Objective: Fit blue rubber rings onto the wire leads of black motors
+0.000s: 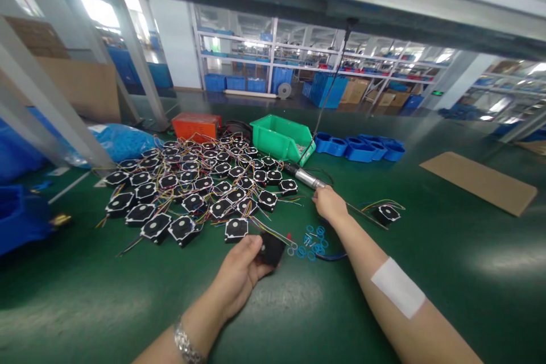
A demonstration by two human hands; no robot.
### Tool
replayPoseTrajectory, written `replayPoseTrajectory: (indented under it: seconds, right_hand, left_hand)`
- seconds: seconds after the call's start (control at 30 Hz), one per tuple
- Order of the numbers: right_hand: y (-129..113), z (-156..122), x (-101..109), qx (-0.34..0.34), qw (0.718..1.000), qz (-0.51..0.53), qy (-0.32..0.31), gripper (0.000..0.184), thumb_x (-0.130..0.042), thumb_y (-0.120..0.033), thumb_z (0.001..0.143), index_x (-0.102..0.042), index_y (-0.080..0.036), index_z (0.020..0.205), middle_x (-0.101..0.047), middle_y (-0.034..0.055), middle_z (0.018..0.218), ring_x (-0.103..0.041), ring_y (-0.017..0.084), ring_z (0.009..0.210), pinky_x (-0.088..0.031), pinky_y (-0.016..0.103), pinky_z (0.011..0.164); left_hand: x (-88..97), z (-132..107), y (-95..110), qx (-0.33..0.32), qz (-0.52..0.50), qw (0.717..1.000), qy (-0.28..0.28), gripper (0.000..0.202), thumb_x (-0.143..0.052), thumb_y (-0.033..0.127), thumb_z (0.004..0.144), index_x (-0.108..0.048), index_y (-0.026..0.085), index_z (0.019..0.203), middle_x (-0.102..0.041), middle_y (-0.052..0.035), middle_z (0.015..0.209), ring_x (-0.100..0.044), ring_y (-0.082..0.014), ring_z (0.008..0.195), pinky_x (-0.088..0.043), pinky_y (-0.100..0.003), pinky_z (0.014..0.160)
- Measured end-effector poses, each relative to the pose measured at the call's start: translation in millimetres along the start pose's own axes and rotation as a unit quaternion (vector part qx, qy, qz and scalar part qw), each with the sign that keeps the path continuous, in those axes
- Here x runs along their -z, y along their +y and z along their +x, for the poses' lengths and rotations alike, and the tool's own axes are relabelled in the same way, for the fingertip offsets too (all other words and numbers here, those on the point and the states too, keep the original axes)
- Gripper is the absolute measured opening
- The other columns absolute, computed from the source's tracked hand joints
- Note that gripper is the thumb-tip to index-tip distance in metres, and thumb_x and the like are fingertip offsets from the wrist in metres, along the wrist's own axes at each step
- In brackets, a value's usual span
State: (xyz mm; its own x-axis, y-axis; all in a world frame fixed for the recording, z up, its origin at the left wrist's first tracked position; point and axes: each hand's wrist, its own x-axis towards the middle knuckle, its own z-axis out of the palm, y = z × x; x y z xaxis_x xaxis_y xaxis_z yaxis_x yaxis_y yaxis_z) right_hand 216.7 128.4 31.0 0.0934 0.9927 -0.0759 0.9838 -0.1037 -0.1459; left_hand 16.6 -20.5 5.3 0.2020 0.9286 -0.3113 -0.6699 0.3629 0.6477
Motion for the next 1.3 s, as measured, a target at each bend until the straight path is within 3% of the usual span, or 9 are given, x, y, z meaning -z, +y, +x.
replayPoseTrajectory:
  seconds: [0.2,0.33,0.4,0.67,0.83,0.97,1.13,1.2,1.3]
  right_hand:
    - [-29,-58,33,0.105,0.990,0.095,-0.007,0.019,-0.048,-0.029,0.080,-0.058,-0.015,0.087,-0.052,0.0001,0.084,-0.046,0.002,0.074,-0.033,0.011,0.069]
    - [-57,-107,50,0.257,0.939,0.215,-0.079,0.007,-0.056,-0.019,0.072,-0.060,-0.013,0.074,-0.050,-0.0012,0.079,-0.041,-0.001,0.070,-0.029,0.009,0.064]
    - [-64,-118,46,0.289,0.925,0.228,-0.090,0.004,-0.056,-0.015,0.071,-0.060,-0.014,0.071,-0.048,-0.0015,0.079,-0.040,-0.001,0.072,-0.027,0.009,0.064]
    - [-70,-117,19,0.293,0.942,0.155,-0.050,0.006,-0.053,-0.017,0.074,-0.057,-0.013,0.070,-0.045,-0.0012,0.077,-0.034,0.000,0.069,-0.021,0.013,0.062]
    - [-71,-115,10,0.323,0.930,0.168,-0.050,0.010,-0.055,-0.019,0.074,-0.061,-0.014,0.068,-0.046,-0.0003,0.075,-0.036,0.000,0.069,-0.023,0.013,0.063]
    - [-66,-108,27,0.326,0.921,0.205,-0.063,0.011,-0.054,-0.019,0.076,-0.064,-0.017,0.075,-0.049,-0.0002,0.077,-0.041,0.000,0.072,-0.028,0.011,0.066]
    - [-41,-92,67,0.214,0.941,0.258,0.046,0.014,-0.054,-0.020,0.075,-0.063,-0.013,0.082,-0.053,0.0002,0.082,-0.047,0.001,0.073,-0.034,0.011,0.067]
    - [-28,-87,66,0.184,0.960,0.211,0.019,0.014,-0.054,-0.019,0.074,-0.063,-0.014,0.084,-0.053,-0.0002,0.084,-0.047,0.001,0.072,-0.034,0.011,0.066]
    - [-13,-84,48,0.202,0.974,0.081,-0.059,0.014,-0.052,-0.015,0.075,-0.062,-0.017,0.085,-0.052,-0.0019,0.088,-0.047,0.002,0.078,-0.033,0.013,0.071]
  left_hand:
    - [-2.0,-2,0,0.020,0.030,0.999,-0.014,0.027,-0.047,0.033,0.082,-0.051,0.010,0.096,-0.061,-0.0114,0.089,-0.061,-0.0212,0.077,-0.051,-0.031,0.062]
    - [-4.5,-4,0,0.023,0.050,0.998,-0.008,0.029,-0.047,0.036,0.082,-0.049,0.012,0.098,-0.062,-0.0102,0.083,-0.063,-0.0209,0.071,-0.050,-0.027,0.054]
    - [-5.1,-5,0,0.018,0.058,0.998,-0.012,0.029,-0.047,0.036,0.081,-0.048,0.012,0.097,-0.062,-0.0095,0.081,-0.063,-0.0203,0.070,-0.050,-0.027,0.054]
    - [-3.2,-7,-2,-0.007,0.050,0.998,-0.036,0.024,-0.047,0.035,0.082,-0.051,0.012,0.090,-0.061,-0.0059,0.076,-0.062,-0.0168,0.068,-0.050,-0.028,0.060]
    - [-4.0,-5,-2,-0.012,0.057,0.997,-0.044,0.026,-0.048,0.035,0.081,-0.052,0.012,0.090,-0.062,-0.0065,0.075,-0.061,-0.0163,0.066,-0.049,-0.029,0.060]
    - [-4.3,-4,-2,-0.016,0.057,0.998,-0.019,0.029,-0.051,0.038,0.078,-0.052,0.010,0.086,-0.062,-0.0075,0.071,-0.061,-0.0173,0.062,-0.048,-0.028,0.056]
    - [-4.6,-5,1,-0.013,0.093,0.996,-0.001,0.034,-0.061,0.039,0.069,-0.053,0.010,0.086,-0.062,-0.0081,0.073,-0.059,-0.0154,0.054,-0.044,-0.023,0.046]
    - [-4.5,-5,2,-0.016,0.106,0.994,0.001,0.034,-0.060,0.040,0.069,-0.053,0.010,0.084,-0.062,-0.0080,0.072,-0.059,-0.0150,0.053,-0.042,-0.021,0.043]
    - [-3.6,-5,3,-0.020,0.103,0.994,0.006,0.032,-0.057,0.040,0.072,-0.053,0.010,0.083,-0.061,-0.0082,0.073,-0.059,-0.0149,0.054,-0.042,-0.021,0.044]
